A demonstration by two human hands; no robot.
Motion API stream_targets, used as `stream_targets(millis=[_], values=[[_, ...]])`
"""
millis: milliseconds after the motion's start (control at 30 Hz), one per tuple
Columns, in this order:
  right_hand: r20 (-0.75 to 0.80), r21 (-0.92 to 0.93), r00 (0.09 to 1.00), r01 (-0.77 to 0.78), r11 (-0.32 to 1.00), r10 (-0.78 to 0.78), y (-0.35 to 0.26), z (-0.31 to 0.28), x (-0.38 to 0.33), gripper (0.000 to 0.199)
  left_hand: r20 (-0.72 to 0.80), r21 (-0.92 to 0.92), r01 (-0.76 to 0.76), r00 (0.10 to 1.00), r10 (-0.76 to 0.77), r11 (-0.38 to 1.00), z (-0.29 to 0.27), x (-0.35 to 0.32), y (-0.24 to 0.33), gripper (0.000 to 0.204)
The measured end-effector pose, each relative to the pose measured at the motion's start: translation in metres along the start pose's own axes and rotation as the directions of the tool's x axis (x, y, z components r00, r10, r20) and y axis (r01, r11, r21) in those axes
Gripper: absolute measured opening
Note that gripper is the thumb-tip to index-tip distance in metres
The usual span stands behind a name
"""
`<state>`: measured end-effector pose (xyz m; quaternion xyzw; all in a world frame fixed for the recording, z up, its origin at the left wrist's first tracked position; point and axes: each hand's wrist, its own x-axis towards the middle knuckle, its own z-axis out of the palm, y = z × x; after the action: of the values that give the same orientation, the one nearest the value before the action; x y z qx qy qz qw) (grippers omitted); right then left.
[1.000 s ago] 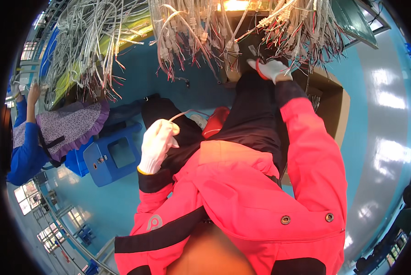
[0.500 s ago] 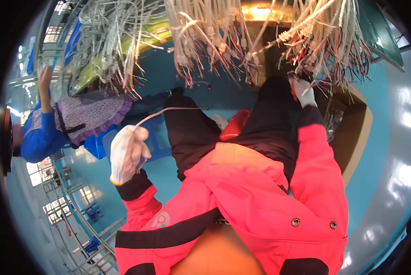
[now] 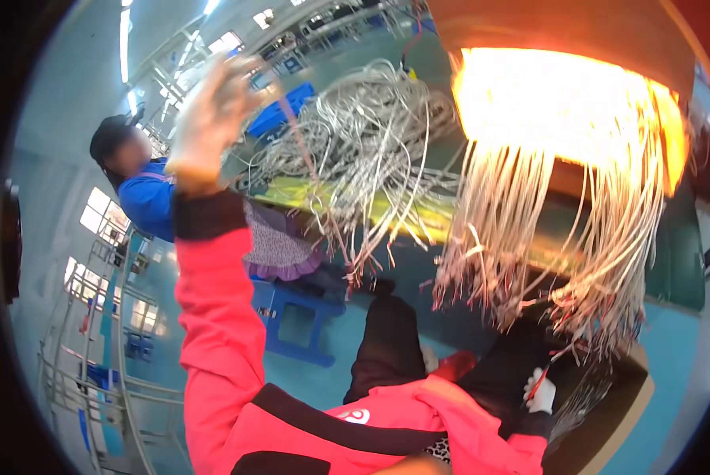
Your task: Trimming and organizing electrical wires at a manual assembly station in a factory.
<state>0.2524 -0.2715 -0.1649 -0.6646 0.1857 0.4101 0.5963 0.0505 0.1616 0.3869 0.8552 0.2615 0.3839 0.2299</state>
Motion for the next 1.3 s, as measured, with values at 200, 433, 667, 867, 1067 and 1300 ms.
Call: stream_targets(millis=[200,433,667,867,1067,1300], values=[[0.030,-0.038,0.999,0.047,0.998,-0.046,-0.009,0.013,0.008,0.032,-0.013,-0.447,-0.093,0.995,0.097,0.890,0.106,0.120,-0.081,0.027],[-0.151,-0.101,0.989,-0.021,0.995,0.005,-0.017,-0.002,-0.010,0.034,0.204,-0.537,0.353,0.936,-0.288,0.766,0.213,0.042,-0.120,0.027],[-0.048,0.063,0.981,0.191,0.980,-0.188,-0.029,0.040,-0.063,0.025,0.450,-0.042,0.227,0.874,-0.185,0.973,0.175,-0.045,-0.044,0.029],[-0.015,0.017,0.971,0.238,0.971,-0.238,-0.025,0.057,-0.078,0.028,0.401,0.373,-0.187,0.916,0.024,0.909,0.241,-0.015,0.028,0.031],[0.010,-0.068,0.977,0.214,0.974,-0.214,-0.019,0.052,-0.087,0.029,0.324,0.860,-0.234,0.937,-0.131,0.453,0.321,0.057,0.009,0.012],[-0.040,0.083,0.967,0.253,0.964,-0.251,-0.015,0.034,-0.076,0.029,0.404,0.903,-0.291,0.826,-0.394,0.314,0.415,0.178,-0.120,0.018]])
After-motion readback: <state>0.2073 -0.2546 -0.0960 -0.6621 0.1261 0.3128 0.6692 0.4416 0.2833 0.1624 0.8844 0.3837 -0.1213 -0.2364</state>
